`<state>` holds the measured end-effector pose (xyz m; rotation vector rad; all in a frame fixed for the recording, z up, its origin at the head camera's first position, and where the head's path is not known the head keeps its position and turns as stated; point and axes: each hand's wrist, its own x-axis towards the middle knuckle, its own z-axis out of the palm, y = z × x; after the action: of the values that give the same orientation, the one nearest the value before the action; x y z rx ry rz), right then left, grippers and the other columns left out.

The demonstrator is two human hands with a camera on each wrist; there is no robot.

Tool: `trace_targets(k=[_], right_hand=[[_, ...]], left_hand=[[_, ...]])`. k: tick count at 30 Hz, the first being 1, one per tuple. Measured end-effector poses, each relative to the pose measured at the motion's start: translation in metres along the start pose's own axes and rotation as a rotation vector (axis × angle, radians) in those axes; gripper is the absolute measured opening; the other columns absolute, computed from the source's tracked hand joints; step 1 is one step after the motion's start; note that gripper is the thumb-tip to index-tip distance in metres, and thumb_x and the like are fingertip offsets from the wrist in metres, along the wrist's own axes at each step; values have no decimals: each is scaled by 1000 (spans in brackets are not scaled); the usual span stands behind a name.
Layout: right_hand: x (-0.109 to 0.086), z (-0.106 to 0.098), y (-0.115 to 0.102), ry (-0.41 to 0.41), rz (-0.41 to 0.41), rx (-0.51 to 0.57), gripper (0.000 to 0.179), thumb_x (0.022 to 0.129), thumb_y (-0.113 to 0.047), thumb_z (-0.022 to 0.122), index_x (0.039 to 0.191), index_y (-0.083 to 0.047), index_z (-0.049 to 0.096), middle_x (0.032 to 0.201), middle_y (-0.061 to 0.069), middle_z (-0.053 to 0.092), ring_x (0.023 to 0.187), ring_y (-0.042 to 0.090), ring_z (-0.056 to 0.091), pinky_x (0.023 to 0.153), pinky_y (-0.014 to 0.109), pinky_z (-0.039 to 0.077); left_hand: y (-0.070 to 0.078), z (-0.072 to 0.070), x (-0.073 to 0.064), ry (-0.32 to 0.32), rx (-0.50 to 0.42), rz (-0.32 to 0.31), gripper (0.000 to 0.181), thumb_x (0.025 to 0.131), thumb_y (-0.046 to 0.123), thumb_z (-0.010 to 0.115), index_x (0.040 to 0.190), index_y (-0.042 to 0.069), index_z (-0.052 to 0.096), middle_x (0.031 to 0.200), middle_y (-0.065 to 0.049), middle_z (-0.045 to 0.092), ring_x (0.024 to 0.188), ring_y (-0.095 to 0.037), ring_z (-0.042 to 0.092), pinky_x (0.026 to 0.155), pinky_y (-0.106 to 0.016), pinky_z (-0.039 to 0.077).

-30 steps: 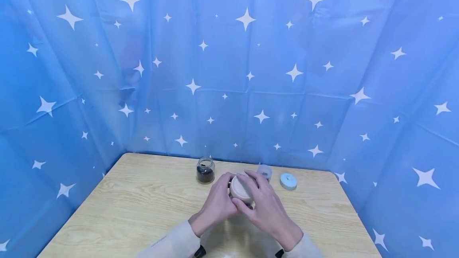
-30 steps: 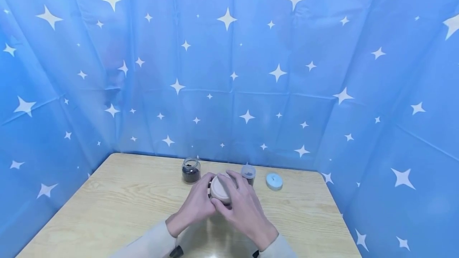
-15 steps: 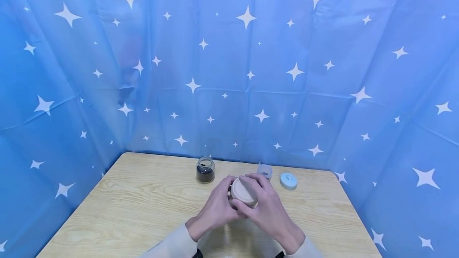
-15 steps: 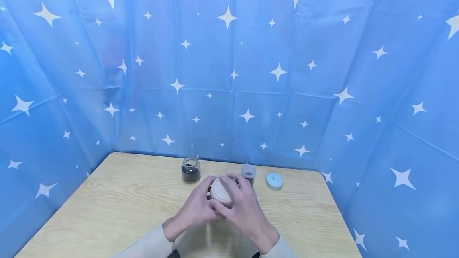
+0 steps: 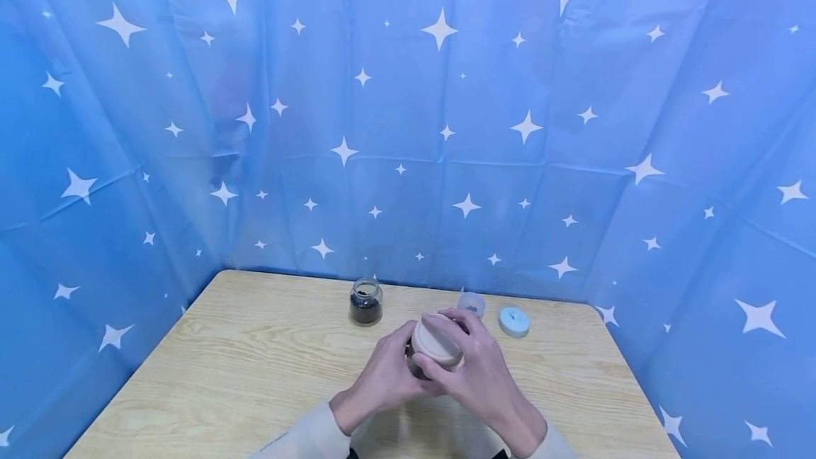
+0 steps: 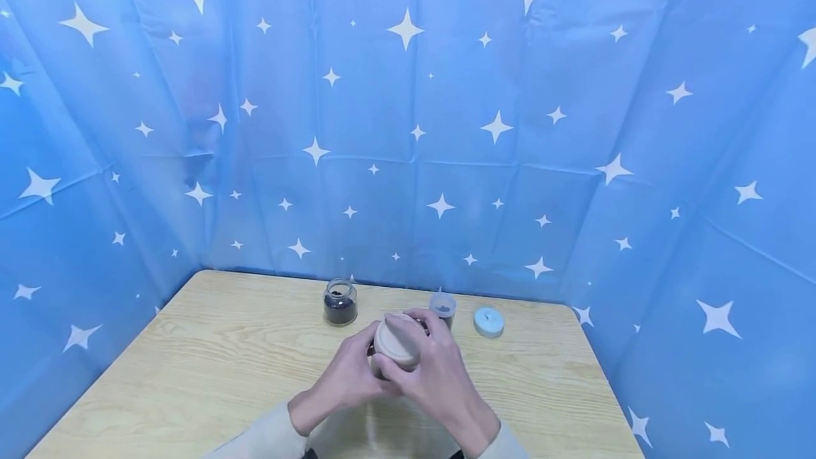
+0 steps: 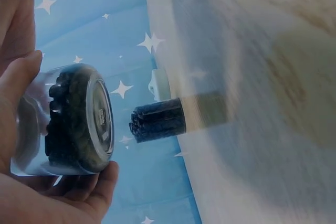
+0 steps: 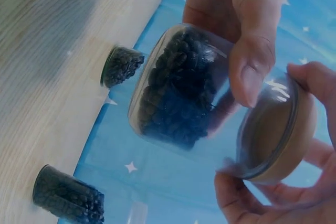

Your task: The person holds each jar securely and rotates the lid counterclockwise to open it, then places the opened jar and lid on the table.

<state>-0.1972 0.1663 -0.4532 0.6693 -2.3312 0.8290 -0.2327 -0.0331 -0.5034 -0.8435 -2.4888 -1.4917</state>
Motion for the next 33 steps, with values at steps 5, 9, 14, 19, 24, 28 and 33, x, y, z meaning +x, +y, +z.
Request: trace_targets(k=[5, 9, 14, 19, 24, 28, 33], right_hand=[[-3, -3, -2, -25, -26, -15, 56, 92, -32, 101, 145, -25, 82, 137, 11, 76, 116, 22, 78, 87, 35, 68], [-7, -6, -2, -46, -39, -6, 54, 93, -33, 100, 144, -25, 84, 137, 11, 75, 116, 22, 78, 87, 33, 68], [-11, -8, -2, -45, -51, 9, 52, 92, -32, 100, 142, -25, 85, 134, 7, 75, 112, 19, 76, 84, 29, 65], [-12, -11, -3, -51, -69, 4, 49, 91, -31, 101, 138, -25, 87, 133, 7, 75, 113, 17, 75, 86, 31, 66], [-12, -12, -1, -63, -79, 20, 48, 91, -31, 102, 137, -26, 87, 133, 7, 74, 113, 18, 75, 87, 32, 67], [-13, -14, 1, -76, -84, 49, 48, 93, -31, 101, 138, -26, 87, 133, 5, 73, 112, 16, 75, 86, 30, 66], [-14, -14, 2, -79, -105, 62, 49, 92, -30, 101, 139, -26, 86, 133, 4, 73, 112, 15, 74, 87, 30, 67]], left_hand=[[0, 3, -4, 9, 12, 21, 76, 78, 32, 108, 144, 23, 70, 124, 8, 81, 107, -3, 72, 92, -25, 63], [0, 5, -7, -3, 16, 42, 74, 78, 33, 108, 142, 24, 71, 122, 7, 82, 107, -2, 74, 92, -24, 64], [0, 6, -11, -33, -18, 64, 75, 79, 30, 108, 144, 26, 70, 123, 6, 83, 108, -2, 76, 93, -23, 65], [1, 6, -13, -50, -23, 72, 77, 80, 29, 107, 146, 28, 68, 125, 6, 83, 108, -1, 76, 92, -22, 66], [1, 7, -13, -63, -11, 63, 77, 80, 30, 107, 145, 30, 67, 125, 7, 83, 108, 0, 76, 93, -21, 65], [1, 8, -14, -72, -19, 59, 75, 80, 34, 107, 143, 32, 67, 124, 9, 82, 107, 1, 76, 92, -21, 65], [2, 8, -16, -79, -37, 52, 75, 81, 40, 107, 143, 36, 66, 124, 11, 82, 107, 1, 76, 92, -22, 66]])
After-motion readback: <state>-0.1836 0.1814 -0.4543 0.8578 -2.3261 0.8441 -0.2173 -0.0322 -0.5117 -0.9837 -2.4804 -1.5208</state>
